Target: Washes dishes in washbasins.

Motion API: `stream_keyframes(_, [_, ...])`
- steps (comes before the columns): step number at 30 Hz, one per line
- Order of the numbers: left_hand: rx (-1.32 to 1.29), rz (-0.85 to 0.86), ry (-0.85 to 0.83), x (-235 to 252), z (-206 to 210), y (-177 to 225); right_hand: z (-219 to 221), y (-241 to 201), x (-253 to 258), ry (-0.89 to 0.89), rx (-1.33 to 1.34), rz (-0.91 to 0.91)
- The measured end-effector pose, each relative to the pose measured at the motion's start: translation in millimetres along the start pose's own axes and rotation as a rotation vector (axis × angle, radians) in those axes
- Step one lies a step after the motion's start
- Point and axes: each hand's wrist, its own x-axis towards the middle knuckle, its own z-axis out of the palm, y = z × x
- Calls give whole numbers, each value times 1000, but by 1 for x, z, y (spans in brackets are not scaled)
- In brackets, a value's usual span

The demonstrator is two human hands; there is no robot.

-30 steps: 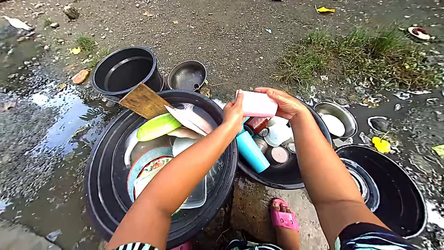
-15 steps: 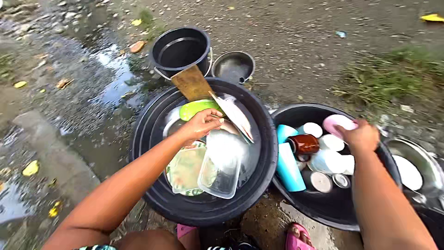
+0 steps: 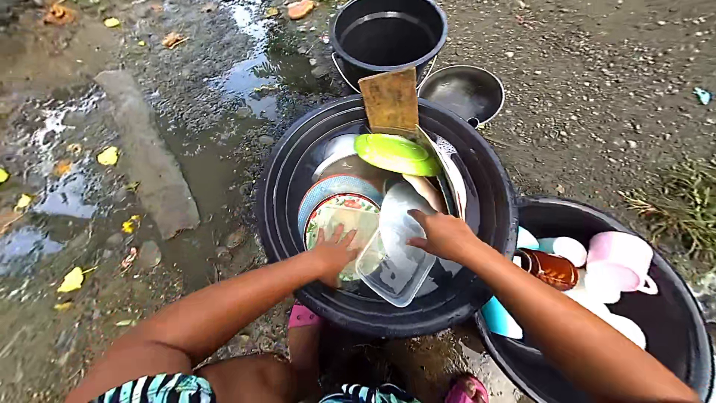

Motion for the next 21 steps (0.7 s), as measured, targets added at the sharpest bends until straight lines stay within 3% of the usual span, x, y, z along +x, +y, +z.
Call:
stream_keyframes(2, [3,-1,82,9,10,-6,0,-9,7,-73,-85,-19])
stream_keyframes(4, [6,18,149,20,10,-14,-9,-19,-3,-31,-119,-12])
stream_keyframes(9, [-193,55,492,52,16,-28,-22,-40,-34,440,-76,-89])
stream_keyframes(11, [-157,14,426,60,19,-21,-21,-55,-37,558,-84,-144])
stream_keyframes(15, [-81,148,297,54,19,-9,-18,-66,-21,821,-182,-273])
stream_keyframes(18, [105,235,228,41,19,2,-22,-68,-23,843,-180,-203])
stream_keyframes(21, [29,370,313,23,25,-4,-25,-62,-34,801,-124,-64])
